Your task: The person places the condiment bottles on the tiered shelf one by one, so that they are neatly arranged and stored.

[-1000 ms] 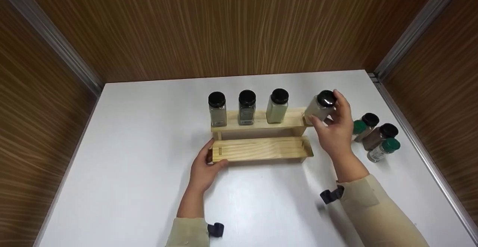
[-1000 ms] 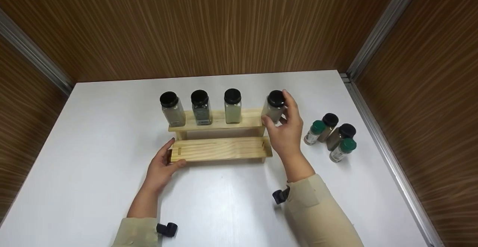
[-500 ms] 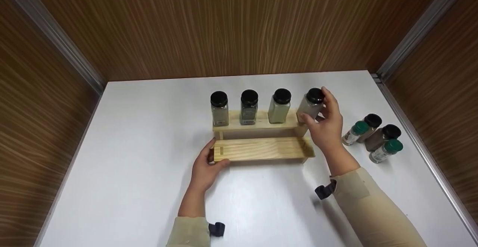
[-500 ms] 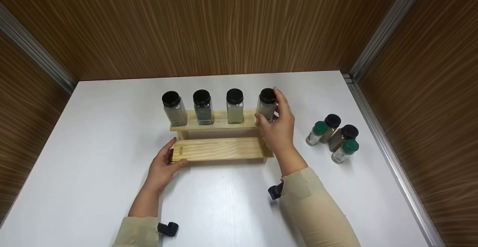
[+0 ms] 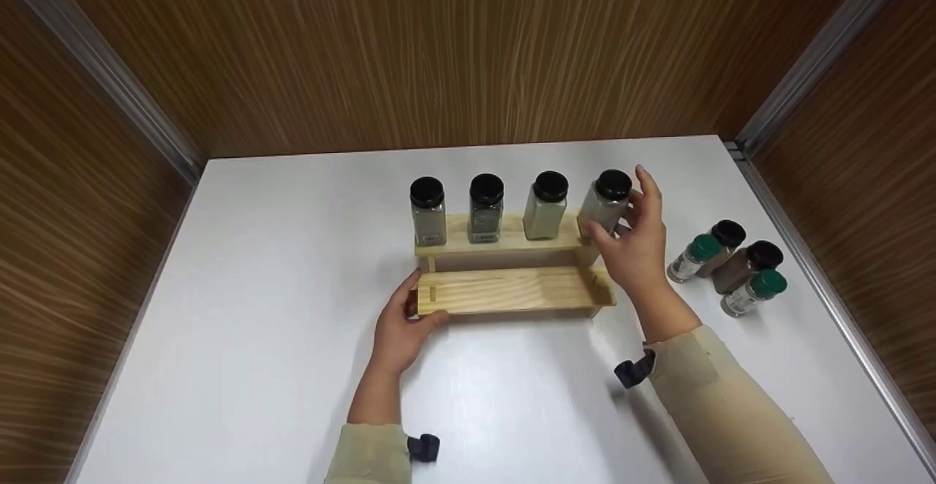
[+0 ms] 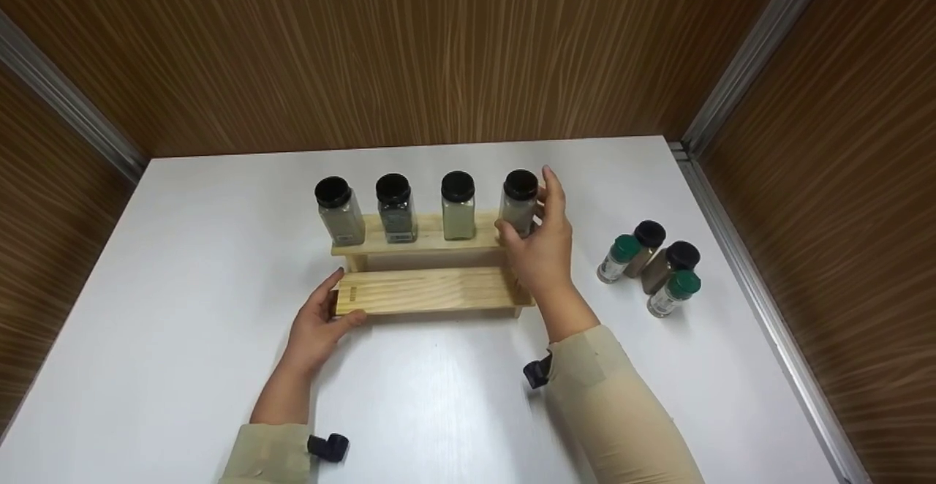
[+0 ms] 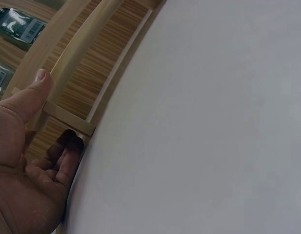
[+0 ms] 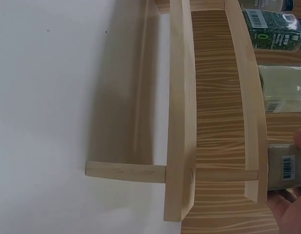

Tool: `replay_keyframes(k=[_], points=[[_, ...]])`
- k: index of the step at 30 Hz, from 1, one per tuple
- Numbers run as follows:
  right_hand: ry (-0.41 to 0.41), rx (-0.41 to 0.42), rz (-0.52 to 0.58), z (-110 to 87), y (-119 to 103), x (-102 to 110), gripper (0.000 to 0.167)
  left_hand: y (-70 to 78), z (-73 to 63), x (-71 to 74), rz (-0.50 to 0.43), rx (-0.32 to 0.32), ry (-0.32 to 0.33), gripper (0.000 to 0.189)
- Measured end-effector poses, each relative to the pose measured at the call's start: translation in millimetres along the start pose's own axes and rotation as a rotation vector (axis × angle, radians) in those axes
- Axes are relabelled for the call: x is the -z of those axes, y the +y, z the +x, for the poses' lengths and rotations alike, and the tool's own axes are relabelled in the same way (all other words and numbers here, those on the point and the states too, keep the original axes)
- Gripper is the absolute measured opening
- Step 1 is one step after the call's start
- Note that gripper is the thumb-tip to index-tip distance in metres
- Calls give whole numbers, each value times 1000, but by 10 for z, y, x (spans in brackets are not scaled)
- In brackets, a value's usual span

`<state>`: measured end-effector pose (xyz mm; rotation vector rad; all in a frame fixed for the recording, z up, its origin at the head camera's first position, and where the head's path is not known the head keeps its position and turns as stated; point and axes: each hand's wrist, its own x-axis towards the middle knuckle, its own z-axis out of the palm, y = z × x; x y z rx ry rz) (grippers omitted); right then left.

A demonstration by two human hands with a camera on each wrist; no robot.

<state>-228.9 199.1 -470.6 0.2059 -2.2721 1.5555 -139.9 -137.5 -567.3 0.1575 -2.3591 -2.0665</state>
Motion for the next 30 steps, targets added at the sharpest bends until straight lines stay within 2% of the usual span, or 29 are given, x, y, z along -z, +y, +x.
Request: replay_keyframes(k=[6, 10, 13, 17, 22, 24, 30], points=[[61, 41, -46, -83, 35, 114, 107, -14, 5, -23, 3, -1, -6, 88], [160, 102, -36, -131, 21, 277, 108, -5, 3, -14, -3, -6, -9, 88], [243, 109, -58, -158, -18, 433, 105, 2, 0, -1, 1, -8, -8, 87], [345, 57, -129, -212, -58, 670, 99, 10, -9, 15, 16, 5, 1, 88], [495, -10, -160, -283, 134, 1004, 97, 13, -17, 12, 21, 14, 8, 88], [538, -65, -172, -327, 241, 1128, 98, 12, -14, 9, 15, 14, 7, 88], [553, -279, -198, -496, 541, 1369, 103, 13, 1, 13, 2, 12, 9, 88]])
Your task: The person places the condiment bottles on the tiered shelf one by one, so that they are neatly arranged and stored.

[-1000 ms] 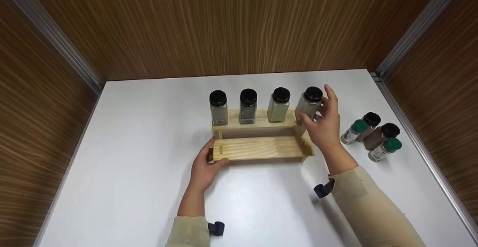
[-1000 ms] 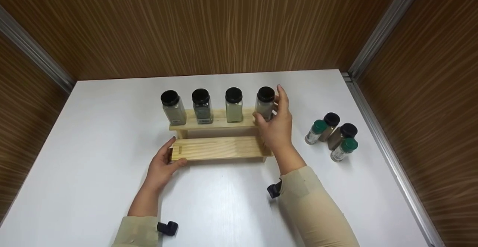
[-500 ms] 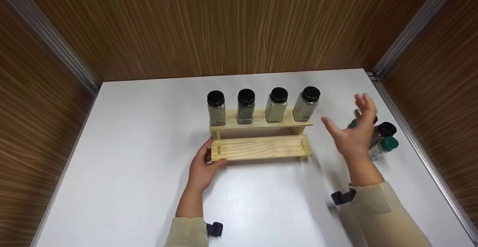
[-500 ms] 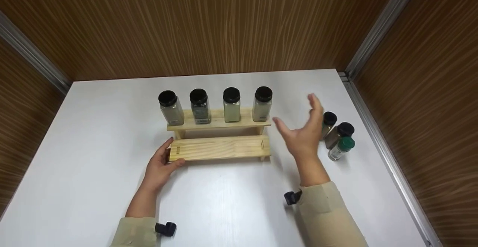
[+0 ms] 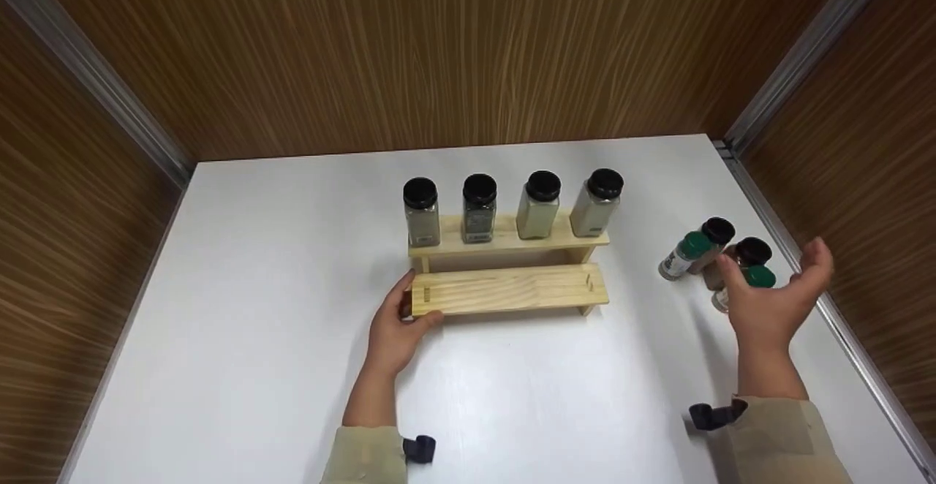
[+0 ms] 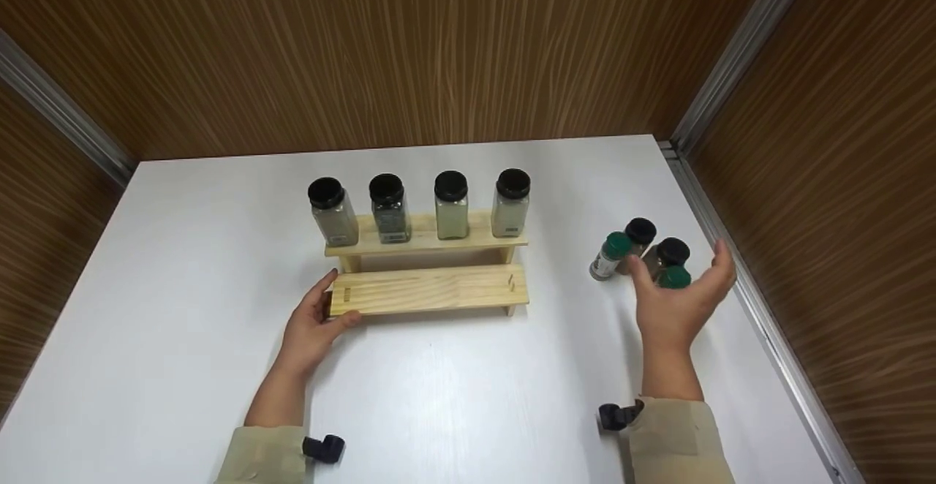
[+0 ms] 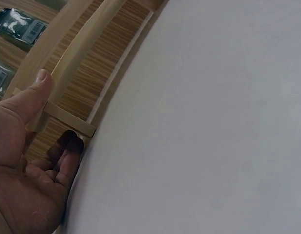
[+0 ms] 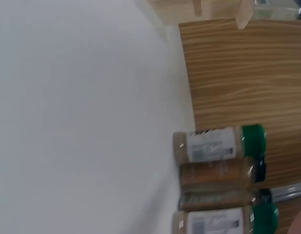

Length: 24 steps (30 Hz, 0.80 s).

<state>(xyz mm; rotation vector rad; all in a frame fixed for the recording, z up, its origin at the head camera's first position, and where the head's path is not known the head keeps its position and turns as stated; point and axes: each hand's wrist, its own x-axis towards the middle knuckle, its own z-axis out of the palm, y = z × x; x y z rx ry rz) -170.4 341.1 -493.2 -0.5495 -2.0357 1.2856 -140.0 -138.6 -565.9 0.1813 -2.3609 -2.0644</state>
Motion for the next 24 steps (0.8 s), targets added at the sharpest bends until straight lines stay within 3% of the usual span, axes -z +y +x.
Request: replay_keyframes(k=[3, 13, 17, 24], points=[[-22, -102, -31, -14, 133, 48, 105, -8, 1, 2, -3, -4, 4, 88], [-119, -383, 43, -72, 380, 58, 111, -48, 8, -9, -8, 2, 8, 88], [-146, -442, 20, -79, 435, 46, 110, -43, 8, -9, -17, -3, 0, 87], [-145, -438, -9, -75, 470, 24, 101, -13, 3, -3, -17, 11, -1, 87]])
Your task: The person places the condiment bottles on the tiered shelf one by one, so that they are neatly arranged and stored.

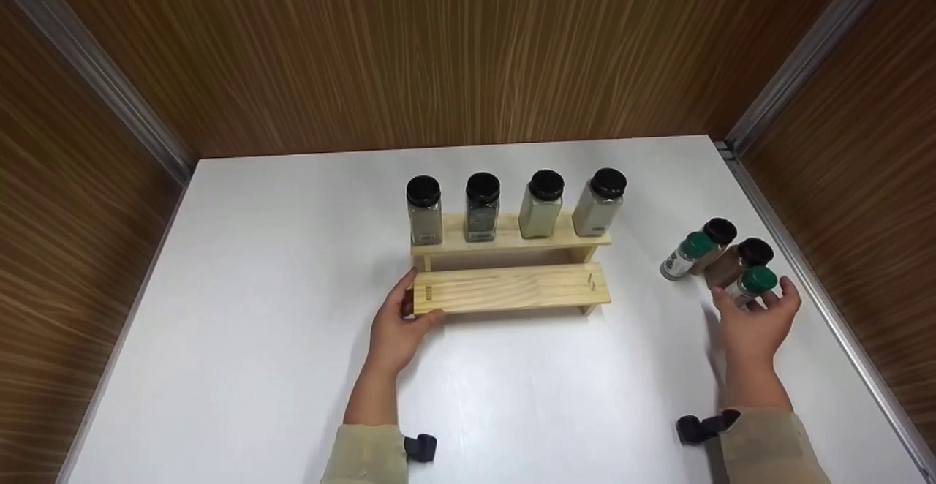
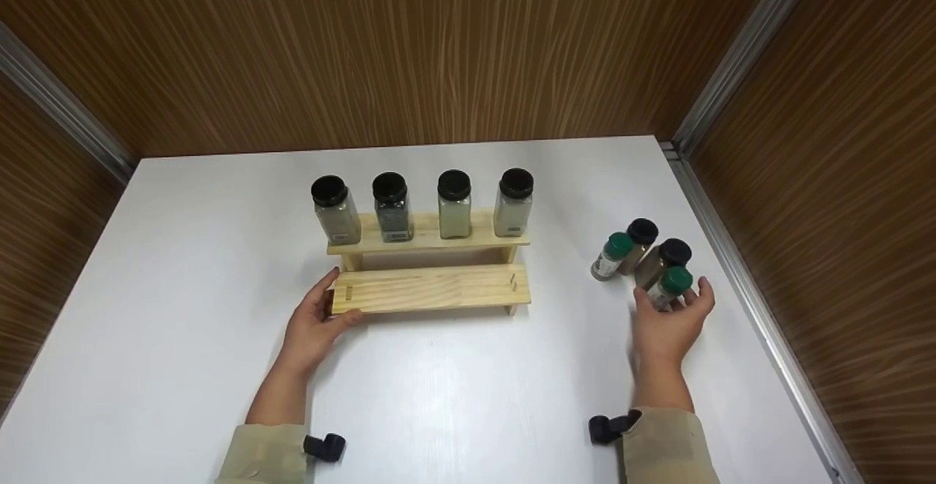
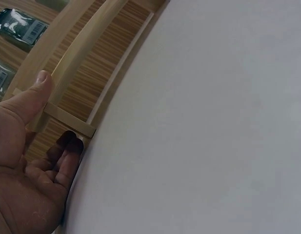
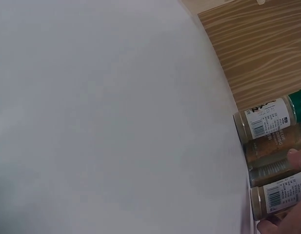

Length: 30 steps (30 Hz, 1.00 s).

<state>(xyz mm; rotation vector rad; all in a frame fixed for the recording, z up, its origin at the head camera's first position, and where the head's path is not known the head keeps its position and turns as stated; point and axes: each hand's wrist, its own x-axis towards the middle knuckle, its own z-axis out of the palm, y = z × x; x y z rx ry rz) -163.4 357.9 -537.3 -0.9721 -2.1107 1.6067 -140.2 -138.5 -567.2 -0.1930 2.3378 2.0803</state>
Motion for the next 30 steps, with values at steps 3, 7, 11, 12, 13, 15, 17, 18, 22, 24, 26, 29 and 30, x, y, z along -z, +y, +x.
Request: replay_keyframes(k=[3, 7, 11, 12, 13, 15, 17, 18, 22, 24, 26, 29, 30], points=[[3, 22, -6, 6, 6, -12, 97, 11, -4, 4, 0, 4, -2, 88], [17, 34, 38, 5, 29, -31, 86, 19, -5, 7, 8, 0, -4, 88], [53, 56, 68, -7, 48, -46, 78, 15, 0, 8, 13, -5, -4, 88], [60, 62, 75, -12, 50, -48, 77, 13, 2, 8, 15, -5, -4, 88], [66, 69, 69, -20, 50, -47, 76, 11, 3, 8, 16, -4, -3, 89], [66, 75, 70, -43, 50, -46, 75, 7, 6, 9, 14, -2, -3, 89], [60, 68, 83, -76, 50, -42, 76, -1, 3, 11, 12, -1, -2, 89], [59, 69, 81, -100, 52, -43, 76, -3, 1, 12, 13, -5, -2, 89], [48, 86, 79, -241, 46, -67, 79, -3, -1, 12, 12, -3, 0, 89], [39, 131, 54, -336, 37, -95, 80, 5, -3, 12, 17, 1, 2, 89], [28, 194, 33, -439, 17, -133, 80, 11, -1, 11, 20, 7, 3, 89], [7, 291, 61, -589, -22, -201, 77, 15, -2, 6, 24, 4, 0, 90], [-7, 307, 91, -635, -37, -229, 76, 15, -2, 3, 25, 5, -2, 90]])
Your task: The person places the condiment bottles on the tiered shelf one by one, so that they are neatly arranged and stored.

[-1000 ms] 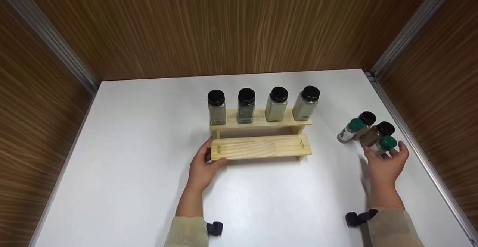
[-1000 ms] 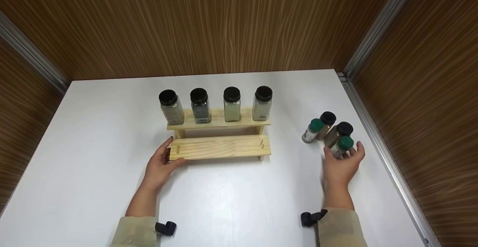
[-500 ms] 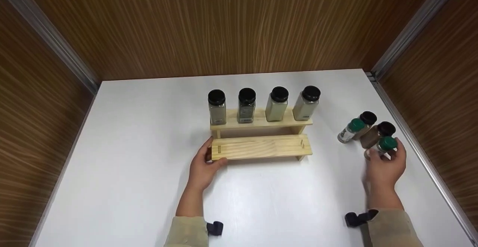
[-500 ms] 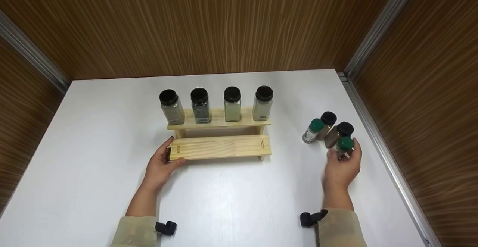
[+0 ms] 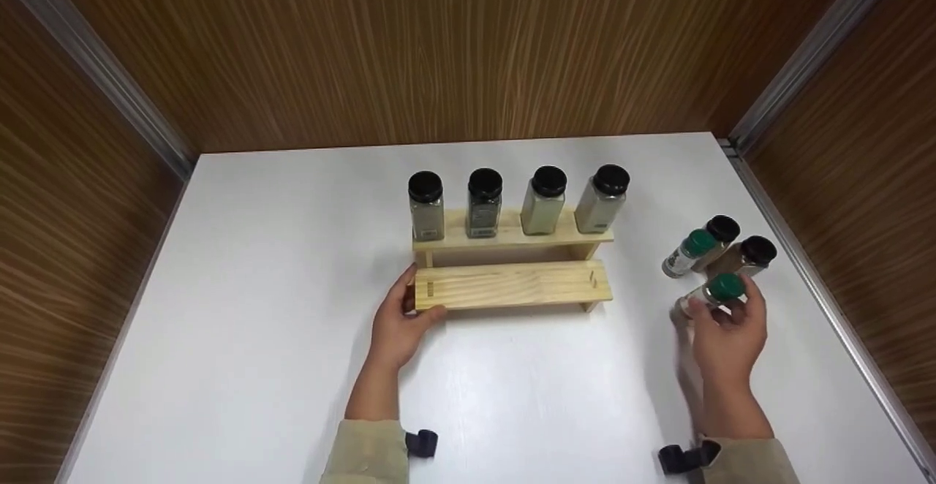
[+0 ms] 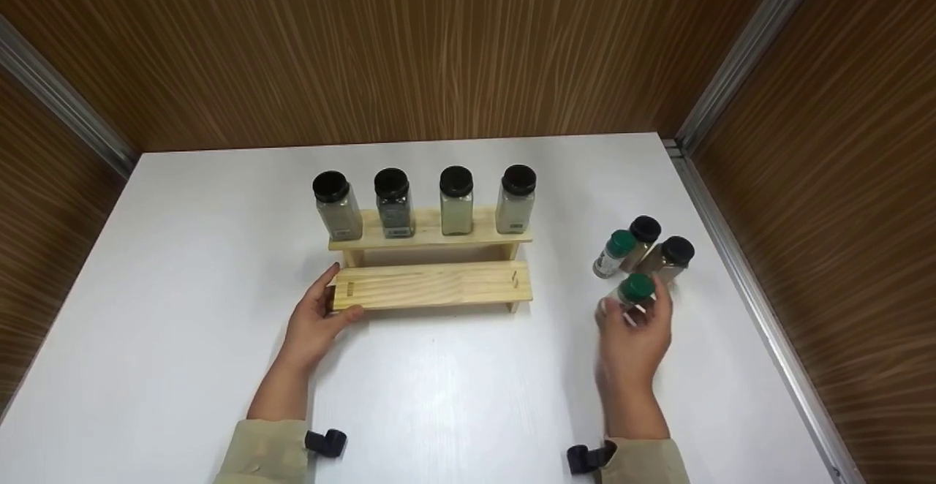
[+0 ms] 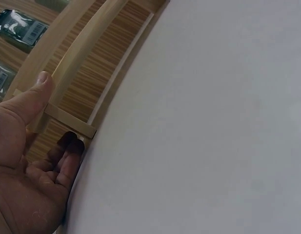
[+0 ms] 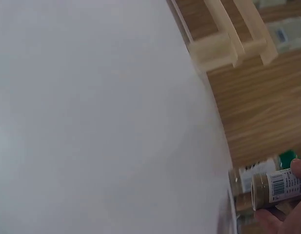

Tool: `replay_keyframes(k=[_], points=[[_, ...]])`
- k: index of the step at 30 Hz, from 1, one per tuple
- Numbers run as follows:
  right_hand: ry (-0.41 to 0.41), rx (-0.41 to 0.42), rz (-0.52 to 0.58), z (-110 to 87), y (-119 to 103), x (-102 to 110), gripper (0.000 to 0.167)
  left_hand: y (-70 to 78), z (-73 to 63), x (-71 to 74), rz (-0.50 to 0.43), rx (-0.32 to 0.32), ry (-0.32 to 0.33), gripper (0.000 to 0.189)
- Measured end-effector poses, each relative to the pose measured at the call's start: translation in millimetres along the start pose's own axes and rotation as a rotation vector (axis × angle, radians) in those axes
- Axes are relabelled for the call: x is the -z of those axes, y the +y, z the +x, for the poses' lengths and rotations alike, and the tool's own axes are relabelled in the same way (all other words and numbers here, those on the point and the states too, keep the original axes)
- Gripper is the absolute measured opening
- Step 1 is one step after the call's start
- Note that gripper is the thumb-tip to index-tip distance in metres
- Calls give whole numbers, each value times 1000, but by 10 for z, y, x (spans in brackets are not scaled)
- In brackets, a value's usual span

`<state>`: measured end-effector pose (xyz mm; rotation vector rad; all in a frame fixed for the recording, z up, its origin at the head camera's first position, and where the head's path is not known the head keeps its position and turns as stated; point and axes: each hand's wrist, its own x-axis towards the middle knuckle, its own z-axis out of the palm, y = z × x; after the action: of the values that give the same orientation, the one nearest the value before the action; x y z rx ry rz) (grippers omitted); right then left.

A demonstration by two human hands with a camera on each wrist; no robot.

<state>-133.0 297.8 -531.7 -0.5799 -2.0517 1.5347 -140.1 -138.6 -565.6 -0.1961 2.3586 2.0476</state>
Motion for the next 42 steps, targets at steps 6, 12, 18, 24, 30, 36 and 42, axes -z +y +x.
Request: replay_keyframes(k=[6, 12, 18, 24, 30, 36, 42], points=[[-81, 150, 77, -241, -186, -246, 73, 5, 0, -2, 10, 10, 5, 91], [-220, 318, 108, -443, -385, -471, 71, -4, 5, 1, 18, 3, 12, 92], [-368, 456, 176, -579, -535, -756, 71, -12, 4, 10, 8, -21, 4, 93], [-506, 537, 274, -741, -682, -1118, 71, -31, 15, 7, 16, -38, 3, 93], [-631, 489, 258, -951, -820, -1502, 63, -47, 12, 14, 7, -36, 14, 92], [-736, 432, 278, -1078, -903, -1815, 53, -57, 22, 15, -6, -54, 4, 92], [-796, 378, 297, -1184, -955, -2067, 51, -49, 15, 26, -6, -44, 5, 90]])
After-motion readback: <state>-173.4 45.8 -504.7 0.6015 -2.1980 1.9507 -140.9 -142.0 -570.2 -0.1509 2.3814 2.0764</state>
